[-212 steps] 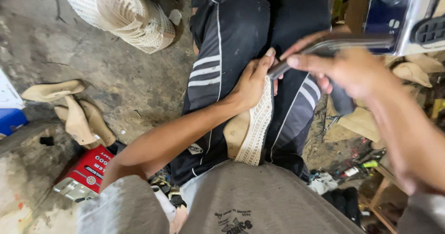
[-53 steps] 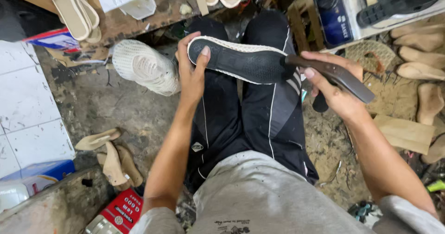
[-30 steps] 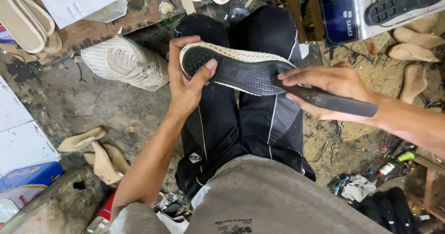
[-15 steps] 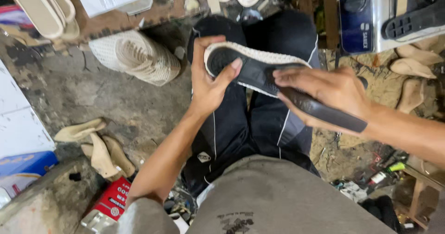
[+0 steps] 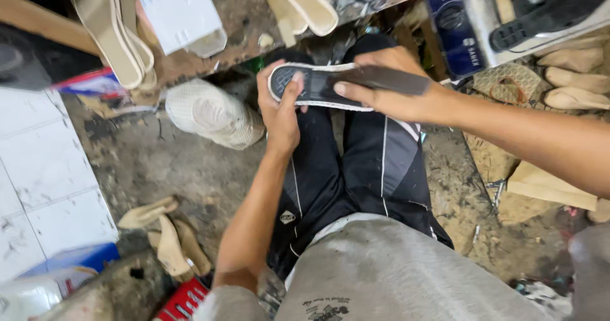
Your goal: The person aligns a black rubber sole onto a woven sandal upper and presses the edges by hand. They then use a curved metal tool to press and secure the sole along the perimeter, repeating the process on a second sandal.
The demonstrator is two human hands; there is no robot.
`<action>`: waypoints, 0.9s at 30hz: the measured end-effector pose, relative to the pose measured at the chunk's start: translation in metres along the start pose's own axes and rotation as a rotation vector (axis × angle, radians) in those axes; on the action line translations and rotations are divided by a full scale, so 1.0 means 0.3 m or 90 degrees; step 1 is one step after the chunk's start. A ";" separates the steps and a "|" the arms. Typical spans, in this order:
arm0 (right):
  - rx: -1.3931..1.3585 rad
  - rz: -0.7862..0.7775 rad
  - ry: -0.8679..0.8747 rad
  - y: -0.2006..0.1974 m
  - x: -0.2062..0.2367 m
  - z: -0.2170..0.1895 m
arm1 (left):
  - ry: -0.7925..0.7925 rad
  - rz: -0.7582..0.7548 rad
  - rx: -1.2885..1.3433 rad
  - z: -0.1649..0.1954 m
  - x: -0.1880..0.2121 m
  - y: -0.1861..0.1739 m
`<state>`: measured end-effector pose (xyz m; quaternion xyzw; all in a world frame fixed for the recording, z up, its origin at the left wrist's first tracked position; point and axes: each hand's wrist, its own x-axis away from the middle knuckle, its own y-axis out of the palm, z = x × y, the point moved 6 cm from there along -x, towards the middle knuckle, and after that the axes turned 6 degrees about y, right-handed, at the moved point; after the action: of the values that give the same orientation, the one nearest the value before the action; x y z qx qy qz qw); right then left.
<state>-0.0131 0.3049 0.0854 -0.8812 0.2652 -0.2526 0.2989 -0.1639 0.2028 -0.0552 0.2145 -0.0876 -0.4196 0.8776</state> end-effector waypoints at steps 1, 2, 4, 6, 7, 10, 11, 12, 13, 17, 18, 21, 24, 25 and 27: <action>-0.100 -0.061 0.110 -0.004 0.018 0.006 | 0.010 0.035 0.017 -0.011 0.009 0.010; -0.165 -0.039 0.065 -0.042 0.054 -0.029 | 0.013 0.075 0.031 -0.026 0.024 0.011; -0.290 -0.008 0.014 -0.119 0.162 -0.057 | 0.068 0.065 0.000 -0.040 0.048 0.021; -0.458 0.004 -0.063 -0.165 0.324 -0.067 | 0.090 0.060 -0.008 -0.053 0.065 0.009; -0.568 0.001 -0.136 -0.175 0.370 -0.070 | 0.087 0.056 0.002 -0.060 0.067 0.004; -0.540 0.289 -0.465 -0.085 0.412 -0.057 | 0.082 0.051 0.009 -0.055 0.062 -0.008; -0.513 0.330 -0.457 -0.027 0.396 -0.031 | 0.080 0.050 0.008 -0.047 0.060 -0.009; -0.464 0.283 -0.281 0.068 0.327 0.019 | 0.074 0.059 -0.013 -0.042 0.059 -0.008; -0.408 0.236 -0.106 0.153 0.269 0.076 | 0.067 0.067 -0.032 -0.037 0.057 -0.008; -0.277 0.241 0.018 0.192 0.298 0.179 | 0.064 0.041 -0.066 -0.045 0.057 0.001; -0.280 0.253 0.001 0.181 0.312 0.178 | 0.073 0.027 -0.051 -0.047 0.045 -0.005; -0.522 0.432 -0.345 0.125 0.396 0.103 | 0.061 0.026 0.018 -0.095 0.056 -0.026; -0.628 0.527 -0.606 0.149 0.367 0.062 | 0.093 0.037 0.028 -0.115 0.046 -0.043; -0.394 0.436 -0.363 0.176 0.297 0.063 | 0.129 0.039 -0.030 -0.106 0.041 -0.044; -0.174 0.284 -0.035 0.226 0.226 0.138 | 0.157 0.042 -0.063 -0.096 0.029 -0.038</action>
<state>0.0401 0.2331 0.0313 -0.8395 0.4765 -0.1181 0.2328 -0.1568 0.1984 -0.0864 0.2180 0.0349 -0.3650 0.9045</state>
